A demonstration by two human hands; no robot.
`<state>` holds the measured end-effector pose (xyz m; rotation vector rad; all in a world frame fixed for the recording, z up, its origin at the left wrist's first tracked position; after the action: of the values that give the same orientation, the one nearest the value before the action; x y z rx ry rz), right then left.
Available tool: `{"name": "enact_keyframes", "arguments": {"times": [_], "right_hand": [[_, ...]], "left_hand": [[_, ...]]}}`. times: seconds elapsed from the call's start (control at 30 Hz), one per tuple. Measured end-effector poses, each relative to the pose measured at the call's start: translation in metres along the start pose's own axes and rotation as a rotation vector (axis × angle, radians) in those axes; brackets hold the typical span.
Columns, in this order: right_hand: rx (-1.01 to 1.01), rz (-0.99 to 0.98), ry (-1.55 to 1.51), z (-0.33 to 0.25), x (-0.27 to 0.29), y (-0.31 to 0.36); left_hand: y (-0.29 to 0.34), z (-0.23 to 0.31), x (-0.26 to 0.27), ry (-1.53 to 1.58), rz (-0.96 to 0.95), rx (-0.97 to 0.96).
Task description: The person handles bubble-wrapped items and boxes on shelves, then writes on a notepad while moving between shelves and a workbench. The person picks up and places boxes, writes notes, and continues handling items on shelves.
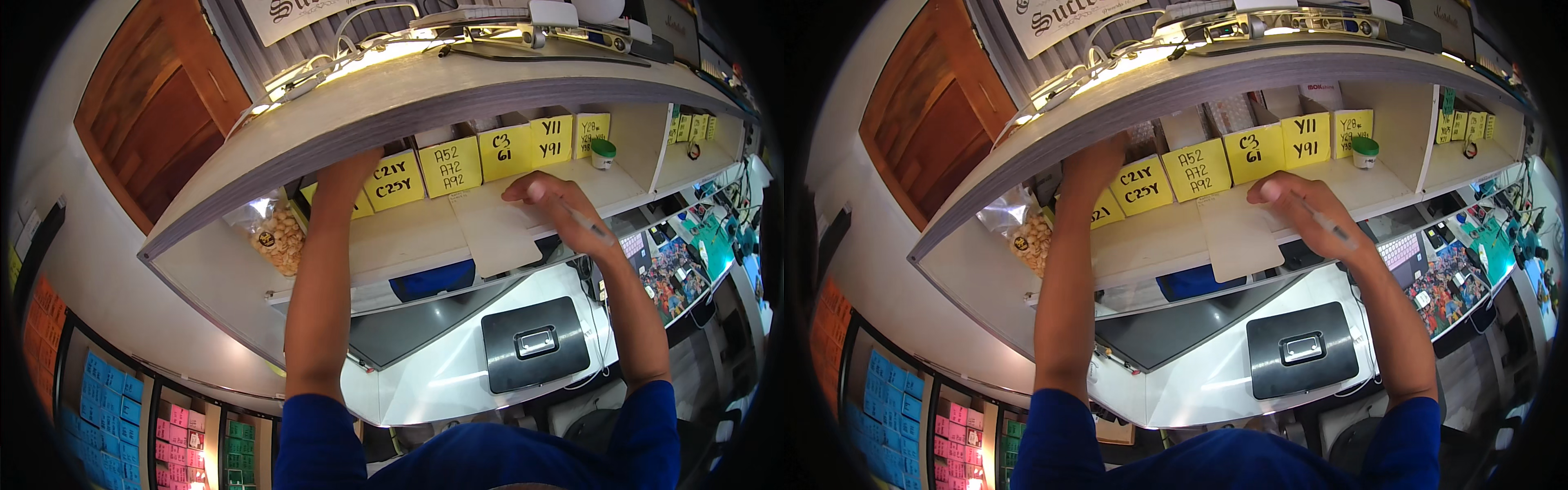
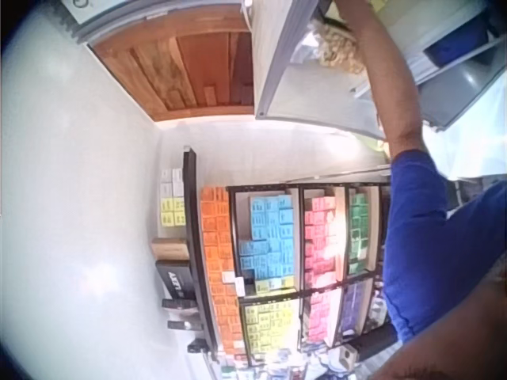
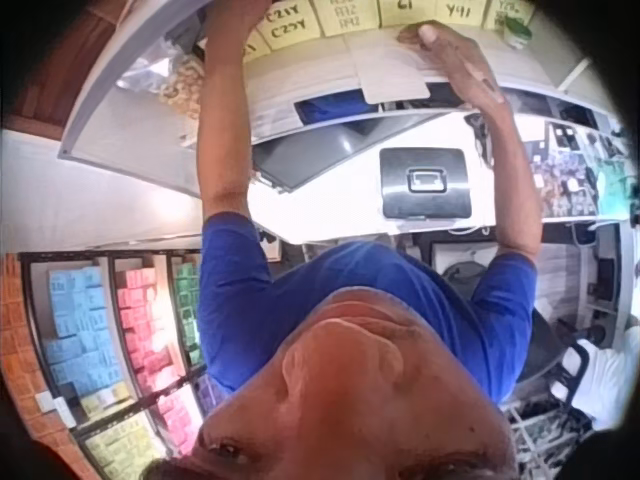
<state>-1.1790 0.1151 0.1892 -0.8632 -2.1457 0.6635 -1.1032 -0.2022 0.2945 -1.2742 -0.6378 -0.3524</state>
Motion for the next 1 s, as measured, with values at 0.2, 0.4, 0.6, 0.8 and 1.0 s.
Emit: {"name": "enact_keyframes", "arguments": {"times": [0.2, 0.4, 0.6, 0.8, 1.0], "right_hand": [[-0.225, 0.138, -0.052, 0.003, 0.012, -0.008], [-0.284, 0.012, -0.078, -0.016, -0.031, -0.056], [-0.306, -0.161, 0.063, -0.004, -0.058, -0.080], [-0.352, -0.140, 0.093, 0.017, -0.064, -0.086], [-0.415, -0.188, 0.045, 0.009, -0.068, -0.085]], "left_hand": [[0.159, 0.067, 0.066, 0.358, -0.350, -0.214], [0.193, 0.083, 0.025, 0.232, -0.218, -0.315], [0.192, 0.082, 0.013, 0.256, -0.111, -0.257], [0.196, 0.076, 0.010, 0.327, -0.030, -0.313], [0.197, 0.073, 0.014, 0.290, -0.114, -0.332]]}}
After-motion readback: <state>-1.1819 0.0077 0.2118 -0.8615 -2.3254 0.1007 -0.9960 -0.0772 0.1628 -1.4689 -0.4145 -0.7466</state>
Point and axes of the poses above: each hand's wrist, its own y-axis away from the middle knuckle, its own x-axis out of the back of the hand, z = x × y, the point moved 5 cm from there along -y, towards the middle knuckle, and after that the axes turned 10 degrees about x, right-handed, at the moved point
